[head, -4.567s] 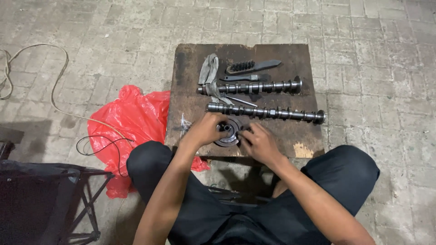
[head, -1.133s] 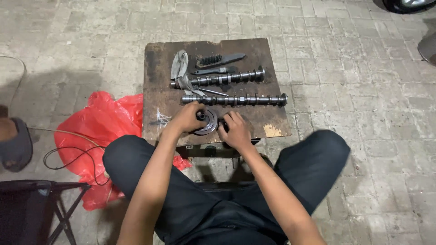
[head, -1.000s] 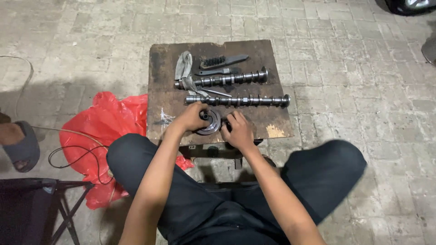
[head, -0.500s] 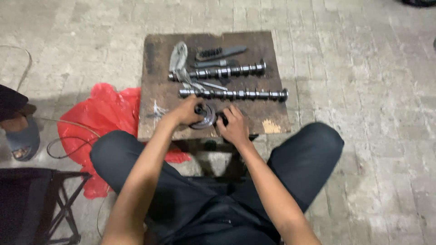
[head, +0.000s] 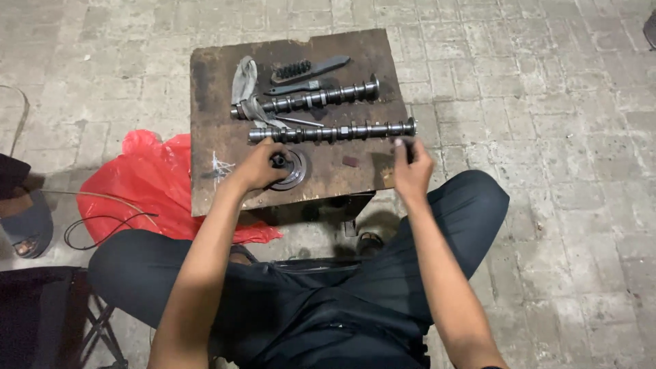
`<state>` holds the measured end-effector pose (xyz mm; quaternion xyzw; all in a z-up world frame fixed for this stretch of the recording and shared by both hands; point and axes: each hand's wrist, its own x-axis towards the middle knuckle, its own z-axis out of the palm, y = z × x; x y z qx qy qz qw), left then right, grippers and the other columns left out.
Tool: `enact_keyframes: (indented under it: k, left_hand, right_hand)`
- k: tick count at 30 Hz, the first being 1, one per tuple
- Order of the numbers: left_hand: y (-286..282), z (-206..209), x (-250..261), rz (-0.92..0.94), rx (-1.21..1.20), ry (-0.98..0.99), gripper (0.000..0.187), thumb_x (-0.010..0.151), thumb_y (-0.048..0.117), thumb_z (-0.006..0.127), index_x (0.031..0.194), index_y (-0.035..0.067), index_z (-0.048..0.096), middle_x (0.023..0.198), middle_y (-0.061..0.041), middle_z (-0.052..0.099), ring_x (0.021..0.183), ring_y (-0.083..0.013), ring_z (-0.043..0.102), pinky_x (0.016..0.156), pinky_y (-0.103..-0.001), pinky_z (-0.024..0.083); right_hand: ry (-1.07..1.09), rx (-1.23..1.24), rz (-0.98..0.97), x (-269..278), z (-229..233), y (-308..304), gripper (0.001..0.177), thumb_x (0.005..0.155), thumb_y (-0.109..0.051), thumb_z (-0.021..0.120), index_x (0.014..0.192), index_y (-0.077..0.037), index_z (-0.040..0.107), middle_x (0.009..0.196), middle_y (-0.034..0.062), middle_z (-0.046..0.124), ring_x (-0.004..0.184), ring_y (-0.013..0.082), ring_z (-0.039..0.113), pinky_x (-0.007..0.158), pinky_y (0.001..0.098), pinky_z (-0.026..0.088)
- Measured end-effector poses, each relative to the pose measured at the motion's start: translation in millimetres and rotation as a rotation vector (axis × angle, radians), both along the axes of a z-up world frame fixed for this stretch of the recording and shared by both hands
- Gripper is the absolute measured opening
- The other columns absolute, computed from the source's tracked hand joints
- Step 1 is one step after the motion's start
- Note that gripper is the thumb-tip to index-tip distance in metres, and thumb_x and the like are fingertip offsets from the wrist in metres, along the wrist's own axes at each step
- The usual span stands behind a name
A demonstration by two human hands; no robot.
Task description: The person sits on the floor and scrubs a circular metal part using a small abrasive pad. Two long camshafts, a wire brush, and a knife are visible on the wooden board nearby. The person rotates the part to clean different areas.
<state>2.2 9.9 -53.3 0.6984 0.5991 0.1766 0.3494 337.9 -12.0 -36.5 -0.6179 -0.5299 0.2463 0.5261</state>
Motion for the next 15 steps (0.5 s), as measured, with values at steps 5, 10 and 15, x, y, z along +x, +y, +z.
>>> enact_keyframes:
  k: [5,10,15]
  left_hand:
    - [-14.6,-1.9,0.6,0.060,0.124,-0.044,0.039,0.069,0.013,0.081,0.106,0.011,0.072,0.106,-0.013,0.064,0.109,-0.0383,0.065,0.093,-0.048,0.052]
    - [-42.6,8.9,11.9,0.123,0.220,-0.067,0.038,0.069,0.015,0.082,0.105,0.011,0.070,0.101,-0.011,0.063,0.103,-0.0354,0.064,0.088,-0.045,0.053]
    - [-52.8,-6.0,10.9,0.114,0.582,-0.229,0.033,0.074,0.012,0.077,0.106,0.010,0.070,0.096,-0.012,0.056,0.096,-0.0363,0.060,0.086,-0.048,0.050]
  right_hand:
    - [-0.302,0.085,-0.144,44.5,-44.2,21.4,0.011,0.107,-0.015,0.057,0.101,-0.006,0.059,0.091,0.0188,0.060,0.092,0.0412,0.062,0.083,0.0486,0.046]
    - [-0.412,-0.104,-0.079,46.9,-82.8,36.6,0.019,0.110,-0.014,0.046,0.101,0.001,0.054,0.090,0.0236,0.056,0.090,0.0461,0.058,0.082,0.0516,0.043]
    - [-0.575,-0.229,-0.082,37.1,-61.9,24.0,0.033,0.115,-0.025,0.031,0.104,-0.001,0.051,0.085,0.0218,0.055,0.072,0.0399,0.061,0.064,0.0483,0.048]
